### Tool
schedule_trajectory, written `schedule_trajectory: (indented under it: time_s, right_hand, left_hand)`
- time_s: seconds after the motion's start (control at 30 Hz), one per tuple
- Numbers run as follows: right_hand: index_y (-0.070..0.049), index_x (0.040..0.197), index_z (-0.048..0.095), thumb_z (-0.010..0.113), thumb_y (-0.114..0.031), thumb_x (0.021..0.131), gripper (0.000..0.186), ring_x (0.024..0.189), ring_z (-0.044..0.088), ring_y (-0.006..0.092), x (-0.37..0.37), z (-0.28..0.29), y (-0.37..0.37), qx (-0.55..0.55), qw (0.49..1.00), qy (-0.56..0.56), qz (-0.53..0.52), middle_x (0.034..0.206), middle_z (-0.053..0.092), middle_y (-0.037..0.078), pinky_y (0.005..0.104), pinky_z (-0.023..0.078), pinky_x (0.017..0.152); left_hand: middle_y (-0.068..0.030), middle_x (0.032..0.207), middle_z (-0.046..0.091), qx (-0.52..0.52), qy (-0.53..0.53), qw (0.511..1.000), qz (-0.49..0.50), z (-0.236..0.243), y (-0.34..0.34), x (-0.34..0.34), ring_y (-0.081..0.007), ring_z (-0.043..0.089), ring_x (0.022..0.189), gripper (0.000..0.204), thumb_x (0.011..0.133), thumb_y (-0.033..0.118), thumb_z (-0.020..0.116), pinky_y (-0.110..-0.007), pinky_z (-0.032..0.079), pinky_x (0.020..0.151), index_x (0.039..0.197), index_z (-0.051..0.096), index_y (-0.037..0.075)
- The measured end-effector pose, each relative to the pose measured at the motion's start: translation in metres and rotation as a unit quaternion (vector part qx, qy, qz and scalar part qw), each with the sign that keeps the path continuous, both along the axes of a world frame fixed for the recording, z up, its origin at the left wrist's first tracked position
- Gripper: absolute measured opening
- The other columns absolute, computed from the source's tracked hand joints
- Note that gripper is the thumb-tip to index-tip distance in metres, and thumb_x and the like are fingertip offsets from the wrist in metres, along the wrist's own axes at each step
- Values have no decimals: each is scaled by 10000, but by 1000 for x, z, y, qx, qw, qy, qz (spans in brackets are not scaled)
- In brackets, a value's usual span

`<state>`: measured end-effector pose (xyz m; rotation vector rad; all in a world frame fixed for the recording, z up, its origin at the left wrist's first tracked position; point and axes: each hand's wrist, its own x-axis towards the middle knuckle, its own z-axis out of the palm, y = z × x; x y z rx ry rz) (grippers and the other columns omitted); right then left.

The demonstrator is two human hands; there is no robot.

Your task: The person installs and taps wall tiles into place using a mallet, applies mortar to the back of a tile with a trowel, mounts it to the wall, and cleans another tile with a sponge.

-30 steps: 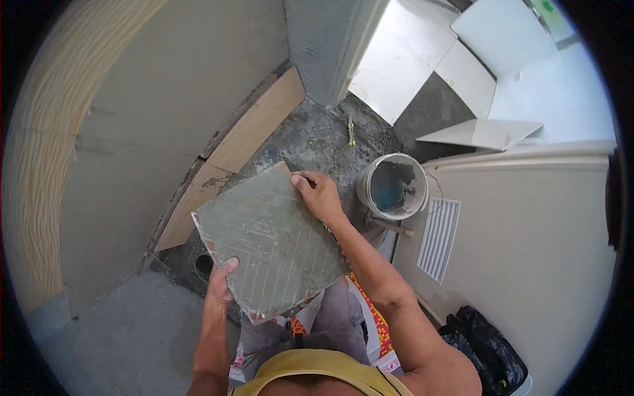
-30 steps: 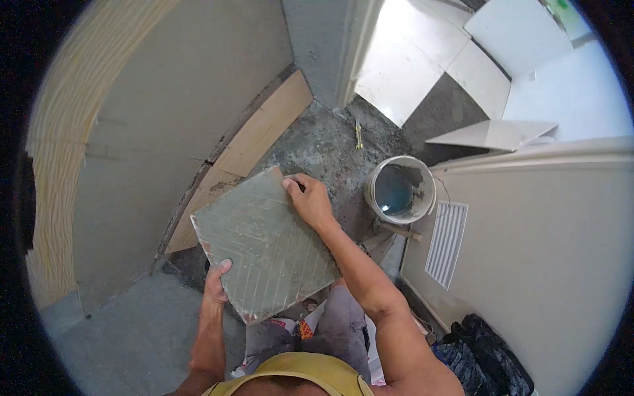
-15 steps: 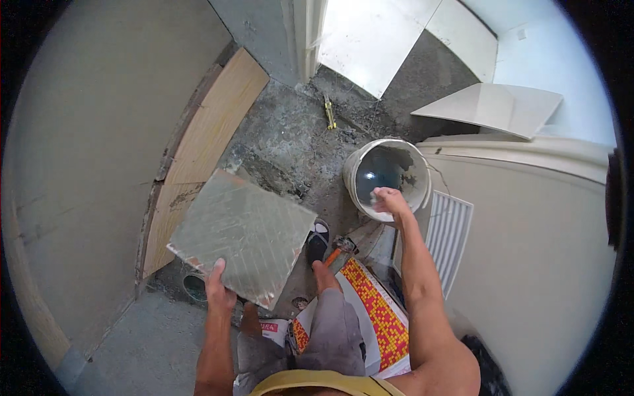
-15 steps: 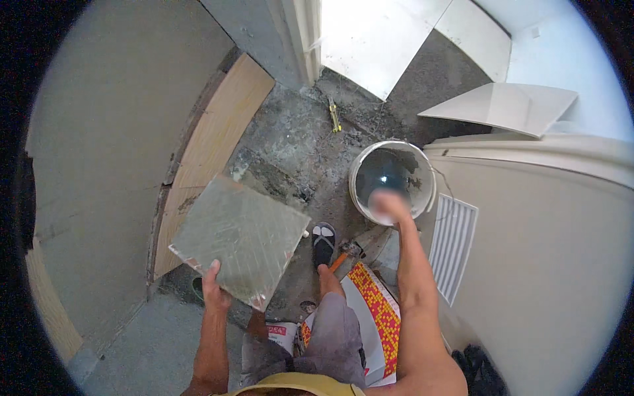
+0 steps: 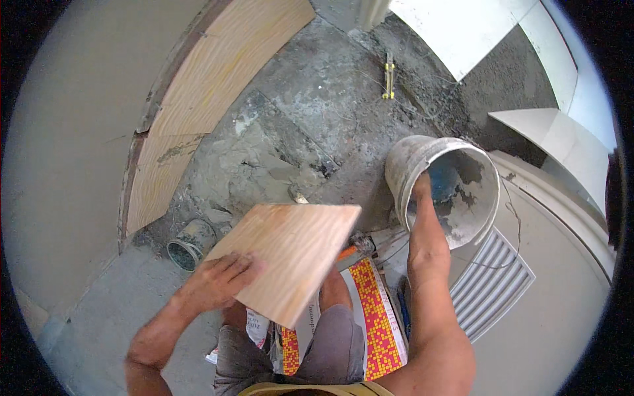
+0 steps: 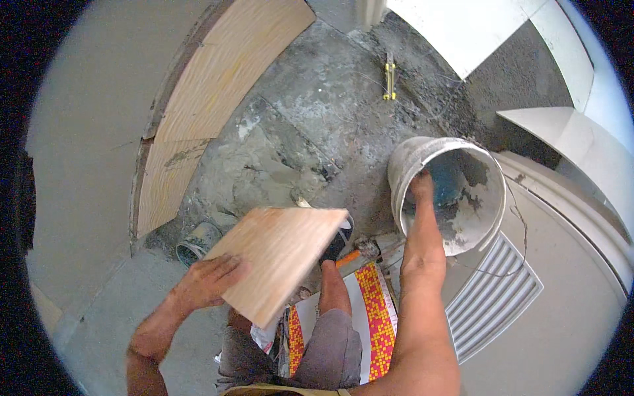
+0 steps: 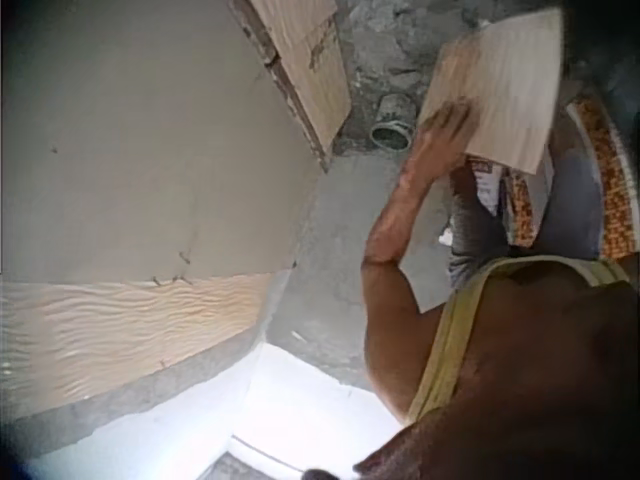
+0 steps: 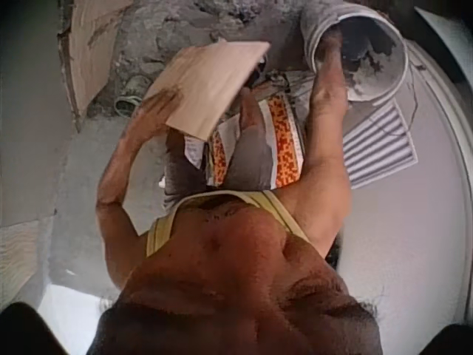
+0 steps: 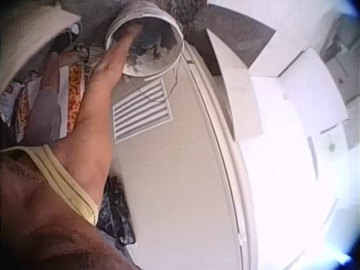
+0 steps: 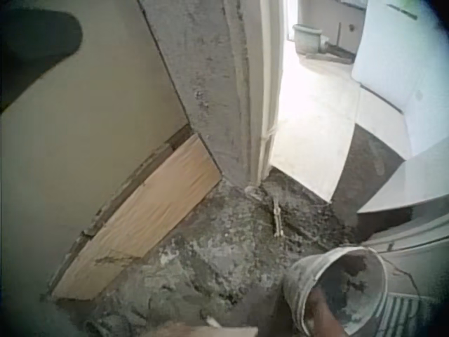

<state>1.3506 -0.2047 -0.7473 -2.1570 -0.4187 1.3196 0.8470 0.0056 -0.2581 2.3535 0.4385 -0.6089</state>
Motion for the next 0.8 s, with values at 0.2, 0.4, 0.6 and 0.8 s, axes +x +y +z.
schedule_trajectory:
  time_s: [0.2,0.4,0.6,0.8]
  right_hand:
    - [-22,1182,675,623,-377,931,438,1092,670,414,-9,101,23,-187,908,-232,296,1115,703,270,511,518,949]
    - [-61,959,720,531,-317,992,319,766,658,484,-14,268,35,-95,882,-420,193,806,703,241,578,498,750]
    - [-15,907,665,557,-146,967,180,676,637,363,-36,425,31,35,907,-395,140,756,652,149,474,508,702]
    - [-64,1069,659,603,-388,1007,335,750,675,193,-189,579,121,63,983,164,43,922,686,79,311,520,646]
  left_hand:
    - [-59,1367,640,116,-66,978,-159,18,28,21,-304,662,1111,508,920,276,540,-403,593,906,1419,563,184]
    - [-74,1384,633,162,-137,969,-128,81,44,14,-307,675,1079,508,903,247,574,-403,588,912,1408,576,182]
    - [-145,1368,626,116,-126,981,85,143,30,18,-311,691,1058,721,771,129,723,-383,592,884,1455,500,83]
    - [-188,1384,600,112,-106,972,177,185,17,-18,-325,698,1061,758,792,127,706,-408,594,854,1493,426,63]
